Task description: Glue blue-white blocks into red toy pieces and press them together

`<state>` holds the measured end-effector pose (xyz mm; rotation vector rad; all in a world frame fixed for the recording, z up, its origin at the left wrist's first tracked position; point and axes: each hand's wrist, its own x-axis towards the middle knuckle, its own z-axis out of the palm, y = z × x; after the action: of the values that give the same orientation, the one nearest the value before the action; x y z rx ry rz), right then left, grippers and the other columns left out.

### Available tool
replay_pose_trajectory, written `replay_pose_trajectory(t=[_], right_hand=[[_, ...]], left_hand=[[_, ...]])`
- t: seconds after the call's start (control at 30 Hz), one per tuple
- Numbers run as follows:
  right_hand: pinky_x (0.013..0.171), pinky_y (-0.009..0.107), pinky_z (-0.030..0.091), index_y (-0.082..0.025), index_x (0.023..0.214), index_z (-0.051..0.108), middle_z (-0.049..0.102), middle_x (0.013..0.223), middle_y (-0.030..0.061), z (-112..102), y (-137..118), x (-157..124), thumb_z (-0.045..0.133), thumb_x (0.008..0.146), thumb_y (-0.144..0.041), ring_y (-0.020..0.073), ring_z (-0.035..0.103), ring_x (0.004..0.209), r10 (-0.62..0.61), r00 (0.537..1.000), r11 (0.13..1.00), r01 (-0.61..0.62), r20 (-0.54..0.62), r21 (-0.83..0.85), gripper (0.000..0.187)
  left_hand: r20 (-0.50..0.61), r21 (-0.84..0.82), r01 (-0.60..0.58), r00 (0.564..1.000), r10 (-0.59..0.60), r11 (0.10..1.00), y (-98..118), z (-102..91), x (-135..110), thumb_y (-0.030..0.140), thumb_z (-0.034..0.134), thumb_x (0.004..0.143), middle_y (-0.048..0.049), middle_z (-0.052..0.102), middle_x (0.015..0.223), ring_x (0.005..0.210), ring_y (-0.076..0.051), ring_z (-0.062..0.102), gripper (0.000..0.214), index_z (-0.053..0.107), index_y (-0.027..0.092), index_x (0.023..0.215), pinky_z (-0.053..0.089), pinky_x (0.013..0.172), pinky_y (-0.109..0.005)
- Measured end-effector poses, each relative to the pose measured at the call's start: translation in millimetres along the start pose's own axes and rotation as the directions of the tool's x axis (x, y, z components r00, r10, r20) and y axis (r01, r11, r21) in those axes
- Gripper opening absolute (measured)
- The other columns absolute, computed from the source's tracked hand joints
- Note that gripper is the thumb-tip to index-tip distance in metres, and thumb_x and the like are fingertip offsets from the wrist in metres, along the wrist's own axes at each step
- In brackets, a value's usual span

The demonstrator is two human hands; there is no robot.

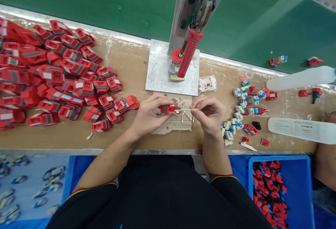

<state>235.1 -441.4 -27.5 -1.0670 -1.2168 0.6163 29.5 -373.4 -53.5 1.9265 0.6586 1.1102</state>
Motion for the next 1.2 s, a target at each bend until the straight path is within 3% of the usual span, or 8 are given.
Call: replay_pose_trajectory(t=[0.27, 0.5, 0.7, 1.03, 1.2], right_hand=[[0.058, 0.028, 0.054, -0.026, 0.082, 0.071, 0.081, 0.077, 0.0002, 8.1, -0.2, -2.2, 0.087, 0.092, -0.033, 0.0154, 0.075, 0.070, 0.040, 0.996, 0.999, -0.041, 0.078, 0.016, 0.020], [0.055, 0.029, 0.050, -0.026, 0.083, 0.072, 0.082, 0.080, 0.0005, 9.1, 1.6, -2.9, 0.085, 0.092, -0.026, 0.0159, 0.076, 0.071, 0.034, 0.991, 0.999, -0.034, 0.129, 0.000, 0.016], [0.054, 0.030, 0.050, -0.026, 0.081, 0.071, 0.081, 0.078, 0.0005, 7.2, 2.4, -3.5, 0.085, 0.091, -0.029, 0.0165, 0.075, 0.070, 0.049, 0.991, 0.997, -0.042, 0.126, -0.062, 0.017], [0.054, 0.028, 0.047, -0.026, 0.082, 0.071, 0.081, 0.076, -0.0016, 1.3, -1.2, -0.7, 0.084, 0.089, -0.014, 0.0150, 0.074, 0.069, 0.006, 0.993, 0.998, 0.002, 0.119, -0.061, 0.019], [0.054, 0.029, 0.046, -0.027, 0.083, 0.072, 0.082, 0.078, -0.0012, 2.8, 0.1, -2.6, 0.084, 0.089, -0.015, 0.0152, 0.073, 0.069, 0.016, 0.994, 0.996, -0.006, 0.111, -0.094, 0.018]], left_hand=[[0.013, -0.004, 0.011, 1.000, -0.011, 1.000, 0.3, -1.0, -0.3, 0.026, 0.087, 0.092, -0.0065, 0.084, 0.107, 0.099, -0.020, 0.081, 0.019, 0.081, 0.023, 0.109, 0.065, 0.090, -0.033], [0.000, 0.001, -0.012, 1.000, 0.012, 1.000, -0.4, -1.3, -1.3, 0.021, 0.087, 0.090, -0.0070, 0.083, 0.108, 0.101, -0.020, 0.081, 0.021, 0.080, 0.022, 0.110, 0.066, 0.090, -0.032], [0.001, 0.011, 0.003, 1.000, -0.003, 1.000, 0.4, -2.2, -0.6, 0.021, 0.088, 0.090, -0.0063, 0.083, 0.107, 0.099, -0.020, 0.080, 0.022, 0.081, 0.023, 0.110, 0.066, 0.090, -0.033], [-0.016, 0.054, 0.028, 0.999, -0.028, 0.998, 0.7, -4.5, -0.9, 0.021, 0.089, 0.088, -0.0051, 0.082, 0.106, 0.099, -0.020, 0.079, 0.023, 0.082, 0.025, 0.110, 0.066, 0.091, -0.033], [-0.033, 0.046, 0.019, 0.999, -0.017, 0.999, 1.9, -5.8, 0.5, 0.017, 0.087, 0.087, -0.0037, 0.081, 0.104, 0.096, -0.019, 0.078, 0.024, 0.082, 0.025, 0.109, 0.066, 0.089, -0.032]])
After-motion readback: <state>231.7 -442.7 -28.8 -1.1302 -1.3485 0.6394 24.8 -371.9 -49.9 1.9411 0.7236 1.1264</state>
